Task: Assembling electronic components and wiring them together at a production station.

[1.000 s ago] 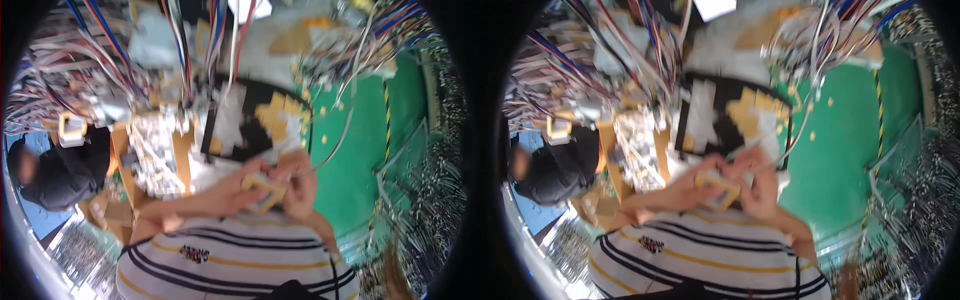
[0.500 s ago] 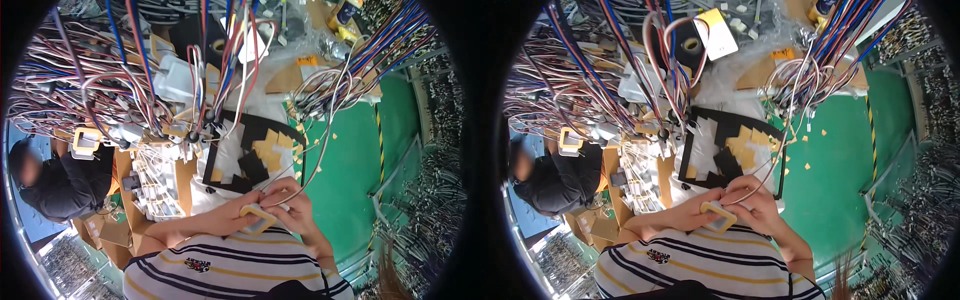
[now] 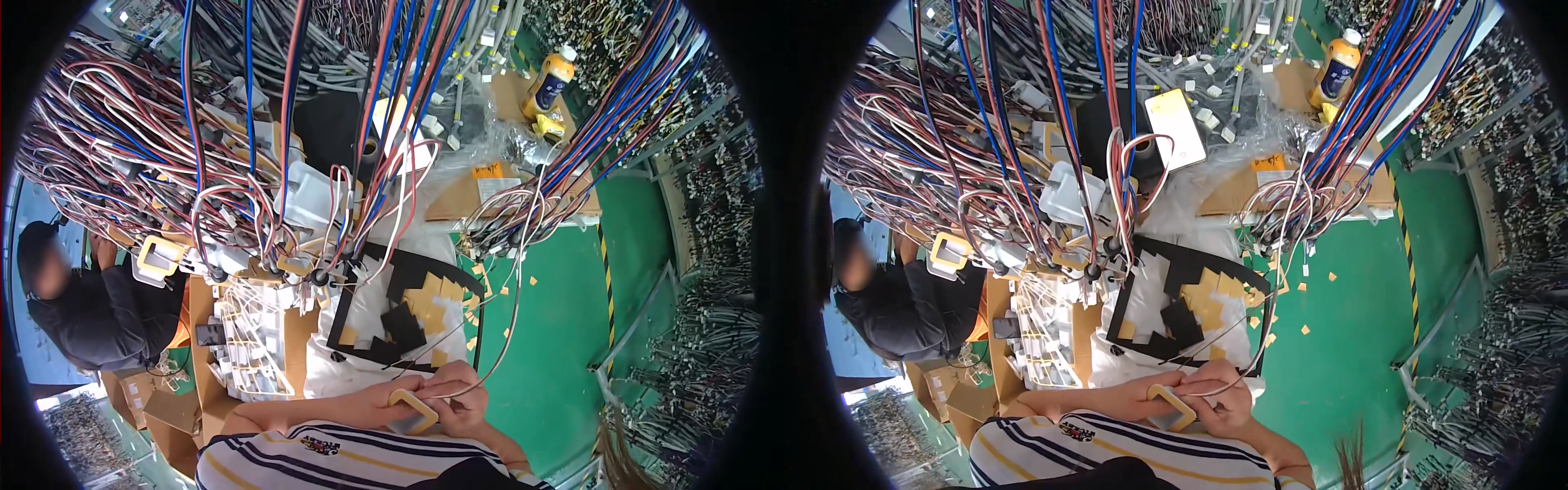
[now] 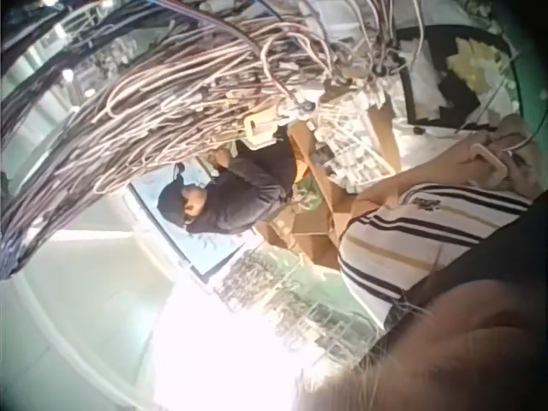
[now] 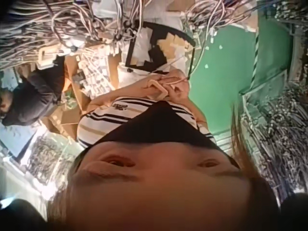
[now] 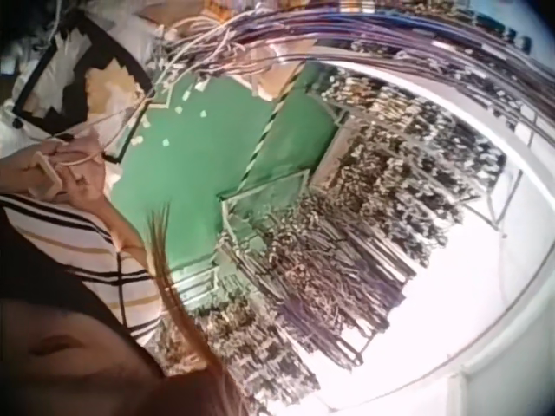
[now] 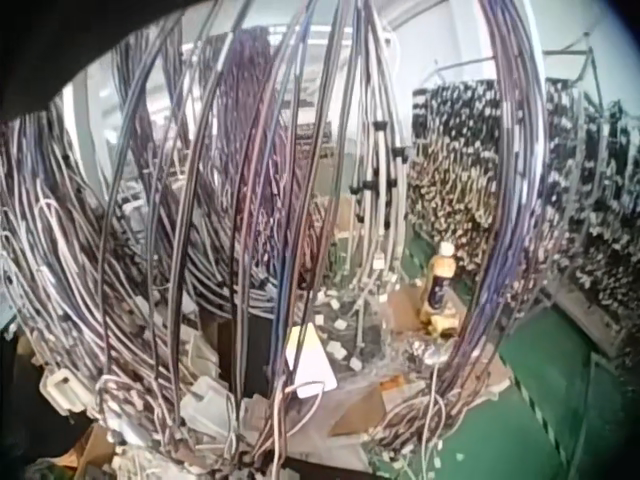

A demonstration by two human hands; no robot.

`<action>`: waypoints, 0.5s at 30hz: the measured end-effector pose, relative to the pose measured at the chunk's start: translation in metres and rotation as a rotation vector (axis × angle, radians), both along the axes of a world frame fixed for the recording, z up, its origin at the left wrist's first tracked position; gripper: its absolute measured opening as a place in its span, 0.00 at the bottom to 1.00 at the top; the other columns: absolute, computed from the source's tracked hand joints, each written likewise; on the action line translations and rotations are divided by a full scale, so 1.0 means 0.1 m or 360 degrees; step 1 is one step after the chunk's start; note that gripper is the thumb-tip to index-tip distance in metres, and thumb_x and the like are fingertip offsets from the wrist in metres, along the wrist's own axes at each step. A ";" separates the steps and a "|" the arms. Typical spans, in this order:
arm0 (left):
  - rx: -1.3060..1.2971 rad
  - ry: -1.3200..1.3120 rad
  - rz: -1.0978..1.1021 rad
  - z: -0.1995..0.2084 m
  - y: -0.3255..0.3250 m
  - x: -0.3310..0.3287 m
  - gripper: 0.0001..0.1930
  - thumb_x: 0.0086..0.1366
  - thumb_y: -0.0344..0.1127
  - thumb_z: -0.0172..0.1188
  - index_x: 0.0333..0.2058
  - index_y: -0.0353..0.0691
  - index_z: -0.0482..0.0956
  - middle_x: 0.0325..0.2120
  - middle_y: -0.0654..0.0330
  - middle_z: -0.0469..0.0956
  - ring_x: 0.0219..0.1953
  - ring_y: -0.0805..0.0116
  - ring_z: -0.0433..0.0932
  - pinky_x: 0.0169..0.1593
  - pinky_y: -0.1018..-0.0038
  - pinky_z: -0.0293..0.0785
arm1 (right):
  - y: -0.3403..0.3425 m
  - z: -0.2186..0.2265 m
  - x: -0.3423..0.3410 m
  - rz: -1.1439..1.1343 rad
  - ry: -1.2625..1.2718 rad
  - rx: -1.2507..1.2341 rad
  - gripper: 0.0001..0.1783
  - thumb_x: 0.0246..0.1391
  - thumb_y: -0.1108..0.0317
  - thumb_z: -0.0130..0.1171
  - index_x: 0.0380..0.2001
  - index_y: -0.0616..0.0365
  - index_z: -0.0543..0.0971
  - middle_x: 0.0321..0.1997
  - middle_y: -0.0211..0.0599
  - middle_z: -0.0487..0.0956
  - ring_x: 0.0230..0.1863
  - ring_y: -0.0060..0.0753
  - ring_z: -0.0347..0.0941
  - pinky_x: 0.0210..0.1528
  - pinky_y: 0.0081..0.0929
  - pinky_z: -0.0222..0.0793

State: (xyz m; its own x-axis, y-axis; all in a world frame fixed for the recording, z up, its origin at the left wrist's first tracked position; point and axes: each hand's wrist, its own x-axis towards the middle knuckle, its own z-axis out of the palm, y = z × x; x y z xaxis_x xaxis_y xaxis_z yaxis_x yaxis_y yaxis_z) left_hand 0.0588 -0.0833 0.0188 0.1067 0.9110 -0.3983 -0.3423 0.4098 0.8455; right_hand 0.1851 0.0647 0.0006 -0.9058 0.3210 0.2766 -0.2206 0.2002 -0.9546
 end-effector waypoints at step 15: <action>0.0262 0.0176 0.0088 -0.04 0.01 0.07 0.16 0.67 0.38 0.48 0.49 0.38 0.62 0.40 0.58 0.66 0.44 0.71 0.66 0.48 0.74 0.62 | -0.18 -0.03 0.00 -0.0049 -0.0221 -0.1165 0.04 0.49 0.79 0.54 0.29 0.63 0.77 0.37 0.41 0.70 0.36 0.30 0.68 0.41 0.22 0.64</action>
